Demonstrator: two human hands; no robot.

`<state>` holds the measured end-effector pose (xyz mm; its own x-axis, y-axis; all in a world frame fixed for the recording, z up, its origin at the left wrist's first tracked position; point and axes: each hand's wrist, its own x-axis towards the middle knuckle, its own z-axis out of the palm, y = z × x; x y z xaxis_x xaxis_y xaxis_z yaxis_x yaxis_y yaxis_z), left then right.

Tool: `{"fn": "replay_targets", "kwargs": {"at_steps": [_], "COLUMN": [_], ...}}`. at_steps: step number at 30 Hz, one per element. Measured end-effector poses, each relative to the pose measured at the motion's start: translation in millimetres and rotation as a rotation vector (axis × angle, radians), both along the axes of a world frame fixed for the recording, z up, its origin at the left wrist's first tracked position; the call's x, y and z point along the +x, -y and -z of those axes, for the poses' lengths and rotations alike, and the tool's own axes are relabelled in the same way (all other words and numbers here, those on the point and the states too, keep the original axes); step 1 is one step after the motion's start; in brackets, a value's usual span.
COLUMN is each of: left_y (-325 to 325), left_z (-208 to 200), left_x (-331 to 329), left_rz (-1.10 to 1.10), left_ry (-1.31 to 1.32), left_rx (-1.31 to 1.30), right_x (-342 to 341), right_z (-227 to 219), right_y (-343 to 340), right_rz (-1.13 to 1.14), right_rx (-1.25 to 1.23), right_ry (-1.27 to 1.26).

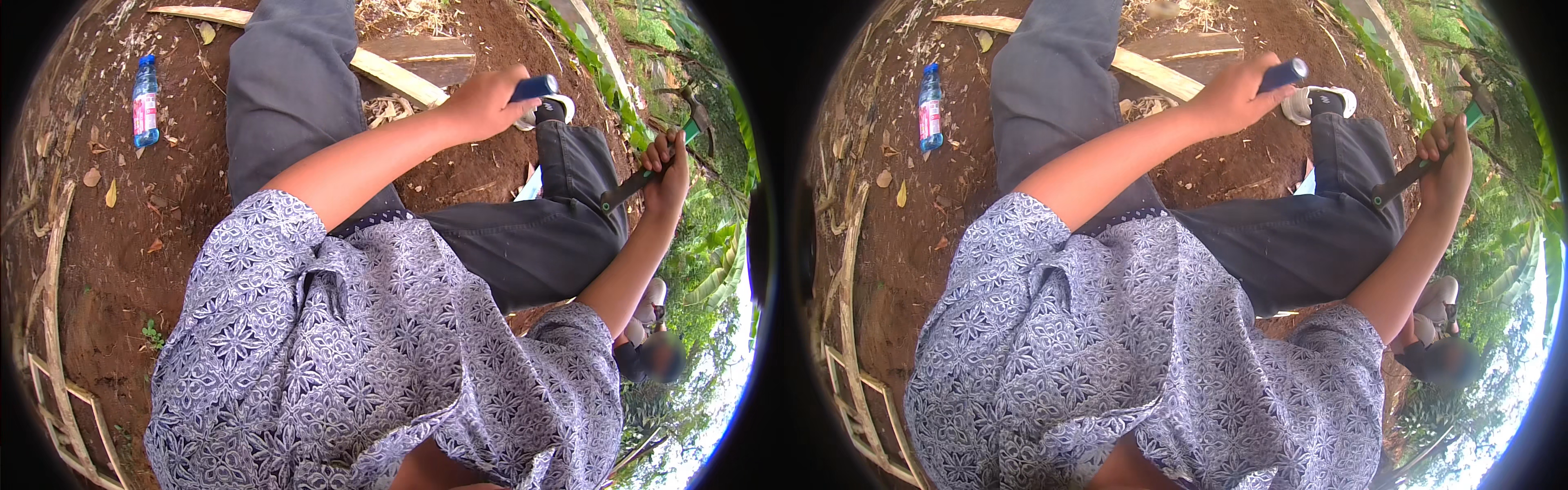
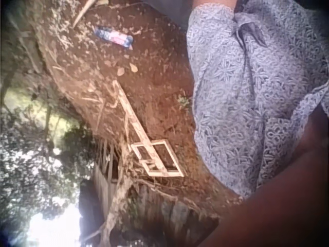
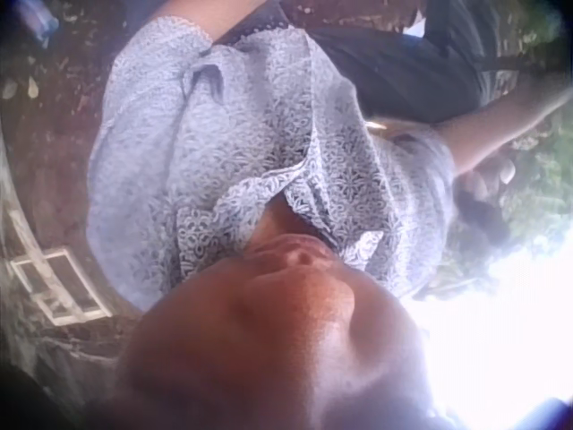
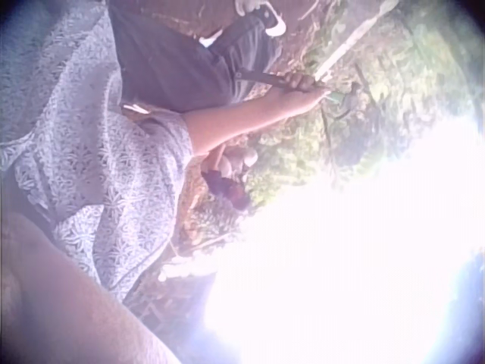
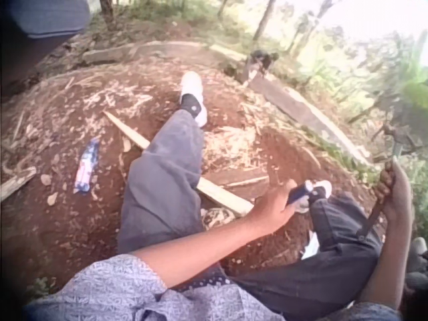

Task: The person sits on the ground and uses a chisel and a hammer to carve a piece of wood. They repeatedly position the chisel on the wood and strike it with the hammer to shape the material.

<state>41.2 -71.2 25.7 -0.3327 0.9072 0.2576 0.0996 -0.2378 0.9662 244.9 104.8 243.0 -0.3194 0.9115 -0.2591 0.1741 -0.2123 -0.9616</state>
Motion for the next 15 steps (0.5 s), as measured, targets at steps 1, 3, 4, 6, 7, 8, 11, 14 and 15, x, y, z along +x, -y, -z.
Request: {"fn": "replay_targets", "kwargs": {"at_steps": [1,3,4,6,7,8,11,14,15], "left_y": [0,7,21,31,29,21,5,-10,-11], "left_z": [-5,14,26,28,19,9,-19,17,31], "left_x": [4,49,64,60,52,38,-20,-70,-79], "left_rz": [0.100,0.174,0.268,0.200,0.137,0.046,-0.141,-0.448,-0.525], "left_ry": [-0.031,-0.392,-0.528,-0.536,-0.437,-0.321,0.091,0.305,0.393], "left_rx": [-0.044,0.116,0.120,0.095,0.091,0.092,-0.047,0.041,0.032], "right_x": [-4,-9,-6,0,4,-5,-8,-12,-15], "right_z": [7,14,15,13,13,12,11,4,4], "right_y": [-1,4,6,12,14,16,18,21,26], "right_rz": [-0.001,0.001,-0.006,-0.013,-0.008,-0.004,0.004,-0.093,-0.084], "right_rx": [-0.006,-0.016,-0.035,-0.050,-0.058,-0.021,0.025,-0.003,-0.002], "right_ry": [-0.011,-0.007,0.014,0.032,0.042,0.084,0.150,0.135,0.151]}}
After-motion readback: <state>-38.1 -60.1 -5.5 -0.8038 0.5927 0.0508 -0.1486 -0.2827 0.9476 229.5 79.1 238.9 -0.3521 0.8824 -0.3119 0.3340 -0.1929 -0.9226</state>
